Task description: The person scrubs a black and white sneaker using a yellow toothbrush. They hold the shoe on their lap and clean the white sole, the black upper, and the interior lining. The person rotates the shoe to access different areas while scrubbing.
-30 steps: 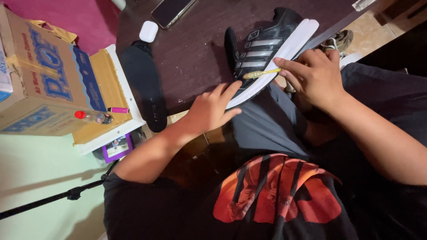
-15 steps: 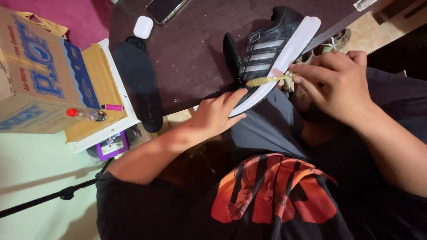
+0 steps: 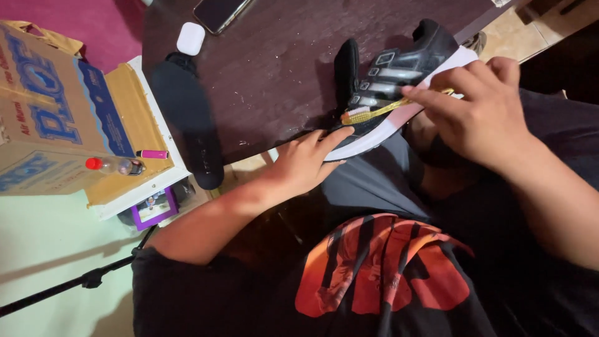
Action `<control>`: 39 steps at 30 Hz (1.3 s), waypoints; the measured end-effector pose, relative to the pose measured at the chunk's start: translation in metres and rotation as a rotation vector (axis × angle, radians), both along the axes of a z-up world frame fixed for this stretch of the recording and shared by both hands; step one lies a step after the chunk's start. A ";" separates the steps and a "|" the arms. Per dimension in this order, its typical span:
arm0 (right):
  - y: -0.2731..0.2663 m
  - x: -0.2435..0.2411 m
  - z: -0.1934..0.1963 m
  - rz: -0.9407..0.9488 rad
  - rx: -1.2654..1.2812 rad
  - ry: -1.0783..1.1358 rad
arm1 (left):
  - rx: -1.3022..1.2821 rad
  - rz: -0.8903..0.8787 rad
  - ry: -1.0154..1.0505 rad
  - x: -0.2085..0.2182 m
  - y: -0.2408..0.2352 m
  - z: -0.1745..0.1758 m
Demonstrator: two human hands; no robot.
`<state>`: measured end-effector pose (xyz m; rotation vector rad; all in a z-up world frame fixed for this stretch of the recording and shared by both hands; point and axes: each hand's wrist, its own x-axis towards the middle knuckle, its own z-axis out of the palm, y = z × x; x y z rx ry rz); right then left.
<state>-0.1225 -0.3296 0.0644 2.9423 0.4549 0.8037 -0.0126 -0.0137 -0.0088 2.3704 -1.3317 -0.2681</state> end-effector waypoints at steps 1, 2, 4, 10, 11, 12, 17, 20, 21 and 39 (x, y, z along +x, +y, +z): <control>-0.004 -0.001 0.000 -0.002 0.050 0.015 | -0.002 0.010 -0.002 0.000 0.001 0.004; -0.009 -0.001 0.000 -0.003 0.099 0.030 | -0.004 0.021 -0.005 0.000 0.002 0.009; -0.023 -0.004 -0.001 0.016 0.167 0.016 | -0.052 0.040 0.004 0.003 0.008 0.009; -0.011 0.003 -0.004 0.035 0.274 0.049 | -0.112 0.168 0.170 0.017 0.003 0.012; -0.004 0.007 -0.006 0.031 0.272 0.072 | -0.096 0.203 0.255 0.016 0.002 0.017; 0.000 0.010 -0.005 0.040 0.274 0.071 | -0.095 0.212 0.252 0.015 0.003 0.016; 0.014 0.021 0.005 0.068 0.314 0.066 | -0.054 0.153 0.059 0.012 0.001 0.004; 0.015 0.020 0.026 -0.026 0.135 0.045 | -0.030 0.119 -0.051 0.008 0.000 -0.001; 0.012 0.016 0.028 -0.023 0.134 0.044 | -0.031 0.122 -0.052 0.005 0.001 0.002; 0.003 0.000 0.012 -0.152 0.129 0.202 | 0.045 -0.008 -0.523 -0.015 0.014 0.003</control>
